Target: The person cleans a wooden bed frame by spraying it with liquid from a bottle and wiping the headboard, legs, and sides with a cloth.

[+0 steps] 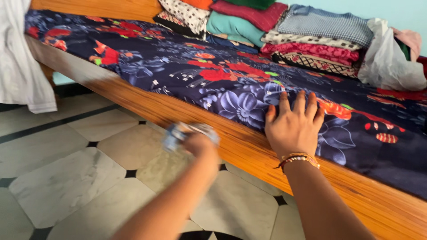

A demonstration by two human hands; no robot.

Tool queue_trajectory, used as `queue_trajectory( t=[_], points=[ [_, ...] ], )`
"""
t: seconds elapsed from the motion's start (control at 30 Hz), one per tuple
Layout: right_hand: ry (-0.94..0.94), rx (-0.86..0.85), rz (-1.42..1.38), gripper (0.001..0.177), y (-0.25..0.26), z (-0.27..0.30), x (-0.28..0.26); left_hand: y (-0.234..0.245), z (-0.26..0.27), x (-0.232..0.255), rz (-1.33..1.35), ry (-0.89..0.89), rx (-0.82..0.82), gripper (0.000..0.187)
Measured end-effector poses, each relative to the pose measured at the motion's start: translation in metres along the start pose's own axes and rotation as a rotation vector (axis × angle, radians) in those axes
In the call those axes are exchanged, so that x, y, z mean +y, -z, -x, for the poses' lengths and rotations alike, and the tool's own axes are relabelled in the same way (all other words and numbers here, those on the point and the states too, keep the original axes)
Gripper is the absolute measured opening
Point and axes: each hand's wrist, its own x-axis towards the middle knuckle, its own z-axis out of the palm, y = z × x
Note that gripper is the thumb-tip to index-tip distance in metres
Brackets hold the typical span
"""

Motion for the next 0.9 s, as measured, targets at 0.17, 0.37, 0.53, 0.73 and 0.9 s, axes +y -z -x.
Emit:
queue_trajectory(
  t=[0.17, 0.37, 0.53, 0.73, 0.9],
  points=[
    [-0.023, 0.005, 0.008, 0.053, 0.0, -0.003, -0.001, -0.003, -0.028, 0.056, 0.013, 0.057, -0.096, 0.029],
    [-0.026, -0.005, 0.022, 0.053, 0.003, -0.002, -0.003, 0.027, 0.055, 0.013, 0.177, 0.376, -0.304, 0.023],
    [-0.028, -0.014, 0.019, 0.054, 0.006, -0.002, -0.003, 0.05, 0.112, -0.01, 0.121, 0.587, -0.334, 0.051],
    [-0.036, -0.029, 0.007, 0.054, 0.001, -0.003, -0.001, 0.021, 0.02, 0.015, 0.111, 0.203, -0.32, 0.043],
    [-0.045, -0.029, -0.03, 0.054, 0.001, 0.001, -0.001, 0.064, 0.048, -0.029, 0.067, 0.278, -0.303, 0.041]
  ],
)
